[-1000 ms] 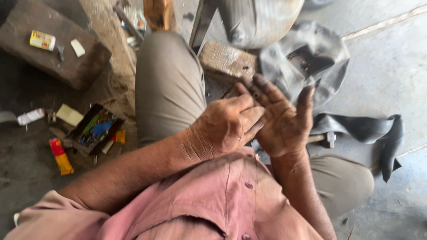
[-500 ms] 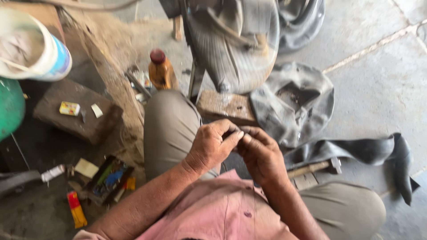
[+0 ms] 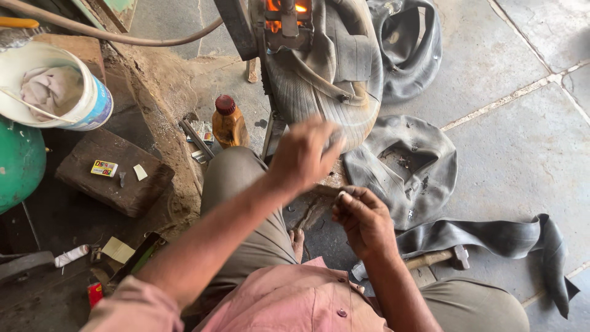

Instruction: The person performs an inner tube repair by applying heat and pressure to a patch on a large rubber tube, then cleans and organizes small mechanical components inside a metal box.

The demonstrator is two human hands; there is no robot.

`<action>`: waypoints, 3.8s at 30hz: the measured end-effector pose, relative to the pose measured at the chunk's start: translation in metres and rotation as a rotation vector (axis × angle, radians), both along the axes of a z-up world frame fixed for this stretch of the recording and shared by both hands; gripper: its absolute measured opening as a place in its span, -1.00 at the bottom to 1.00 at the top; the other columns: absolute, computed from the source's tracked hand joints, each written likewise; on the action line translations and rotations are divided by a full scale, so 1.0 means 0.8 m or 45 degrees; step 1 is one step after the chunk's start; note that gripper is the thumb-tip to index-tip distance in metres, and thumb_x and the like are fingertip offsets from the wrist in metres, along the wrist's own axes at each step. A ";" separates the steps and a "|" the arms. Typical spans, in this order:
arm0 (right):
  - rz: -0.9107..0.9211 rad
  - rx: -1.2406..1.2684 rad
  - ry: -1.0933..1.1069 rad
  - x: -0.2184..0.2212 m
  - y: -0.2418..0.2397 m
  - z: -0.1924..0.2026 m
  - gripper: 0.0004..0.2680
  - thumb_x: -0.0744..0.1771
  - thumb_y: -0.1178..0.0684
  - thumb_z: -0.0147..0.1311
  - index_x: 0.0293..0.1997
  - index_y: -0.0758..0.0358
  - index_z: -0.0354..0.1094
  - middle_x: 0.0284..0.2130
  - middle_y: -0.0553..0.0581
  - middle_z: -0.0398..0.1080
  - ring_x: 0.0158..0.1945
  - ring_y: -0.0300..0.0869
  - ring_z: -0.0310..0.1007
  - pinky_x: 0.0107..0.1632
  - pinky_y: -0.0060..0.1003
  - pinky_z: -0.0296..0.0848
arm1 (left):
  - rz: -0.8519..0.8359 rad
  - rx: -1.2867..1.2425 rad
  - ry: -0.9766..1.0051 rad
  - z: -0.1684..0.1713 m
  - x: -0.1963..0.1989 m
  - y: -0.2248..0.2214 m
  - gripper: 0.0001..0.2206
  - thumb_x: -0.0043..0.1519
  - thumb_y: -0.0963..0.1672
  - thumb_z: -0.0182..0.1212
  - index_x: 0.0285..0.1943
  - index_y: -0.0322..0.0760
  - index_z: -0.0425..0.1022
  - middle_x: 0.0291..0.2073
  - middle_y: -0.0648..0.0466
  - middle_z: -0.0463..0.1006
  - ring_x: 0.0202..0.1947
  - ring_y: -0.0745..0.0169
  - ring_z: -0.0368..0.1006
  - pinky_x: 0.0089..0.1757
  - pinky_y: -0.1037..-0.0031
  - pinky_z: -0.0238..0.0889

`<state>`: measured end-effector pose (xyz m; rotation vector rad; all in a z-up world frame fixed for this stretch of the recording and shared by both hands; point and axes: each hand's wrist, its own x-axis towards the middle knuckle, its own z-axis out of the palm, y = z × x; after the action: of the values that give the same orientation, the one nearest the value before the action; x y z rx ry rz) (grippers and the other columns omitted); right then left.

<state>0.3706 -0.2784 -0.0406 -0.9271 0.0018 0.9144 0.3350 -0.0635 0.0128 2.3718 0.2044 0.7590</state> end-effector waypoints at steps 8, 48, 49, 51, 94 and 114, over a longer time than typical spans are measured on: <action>-0.087 0.046 -0.174 0.060 0.046 0.025 -0.84 0.36 0.23 0.11 0.00 0.45 0.33 -0.24 0.29 0.48 -0.24 -0.06 0.57 -0.16 -0.17 0.59 | -0.145 0.526 0.090 -0.044 0.146 0.101 -0.62 0.08 -0.03 0.57 -0.13 -0.37 0.57 -0.21 -0.11 0.59 -0.07 -0.02 0.48 0.09 0.17 0.33; -0.144 -0.178 -0.969 0.176 0.178 -0.003 -0.88 0.40 0.21 0.17 0.01 0.41 0.45 -0.28 0.12 0.56 -0.37 -0.32 0.52 -0.35 -0.46 0.48 | -0.227 0.336 0.052 -0.092 0.148 0.126 -0.59 0.02 -0.04 0.59 -0.01 -0.29 0.67 -0.09 0.04 0.60 0.19 0.04 0.31 0.26 0.28 0.13; -0.142 -0.205 -1.001 0.175 0.178 -0.002 -0.88 0.40 0.21 0.16 0.01 0.41 0.46 -0.28 0.12 0.56 -0.36 -0.33 0.52 -0.35 -0.46 0.48 | -0.222 0.344 0.047 -0.092 0.148 0.126 -0.60 0.02 -0.04 0.59 -0.02 -0.29 0.67 -0.09 0.04 0.60 0.19 0.05 0.31 0.26 0.27 0.12; -0.137 -0.263 -1.064 0.173 0.177 -0.001 -0.89 0.40 0.21 0.16 0.00 0.41 0.46 -0.28 0.11 0.57 -0.36 -0.34 0.52 -0.34 -0.47 0.48 | -0.238 0.344 0.036 -0.095 0.148 0.127 -0.61 0.04 -0.05 0.57 -0.01 -0.29 0.67 -0.08 0.04 0.60 0.20 0.05 0.32 0.28 0.27 0.11; -0.192 0.027 -0.209 0.164 0.124 -0.023 -0.81 0.33 0.23 0.19 0.01 0.42 0.34 -0.33 0.18 0.47 -0.36 -0.16 0.51 -0.29 -0.27 0.57 | -0.199 0.518 -0.034 -0.095 0.135 0.116 -0.44 0.06 0.08 0.65 0.07 -0.33 0.60 -0.04 -0.04 0.47 0.08 -0.02 0.39 0.13 0.19 0.28; -0.357 -1.071 -2.361 0.195 0.179 -0.004 -0.86 0.37 0.01 0.24 -0.25 0.23 0.39 -0.33 0.15 0.44 -0.31 -0.02 0.47 -0.28 -0.03 0.38 | -0.241 0.748 0.056 -0.068 0.144 0.123 -0.54 -0.03 0.10 0.58 -0.09 -0.16 0.64 -0.21 0.02 0.55 -0.04 0.03 0.44 0.05 0.11 0.28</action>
<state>0.5269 -0.1353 -0.0436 -2.1928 -1.0945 -0.5454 0.4500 0.0351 -0.0414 2.9032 -0.2612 0.7484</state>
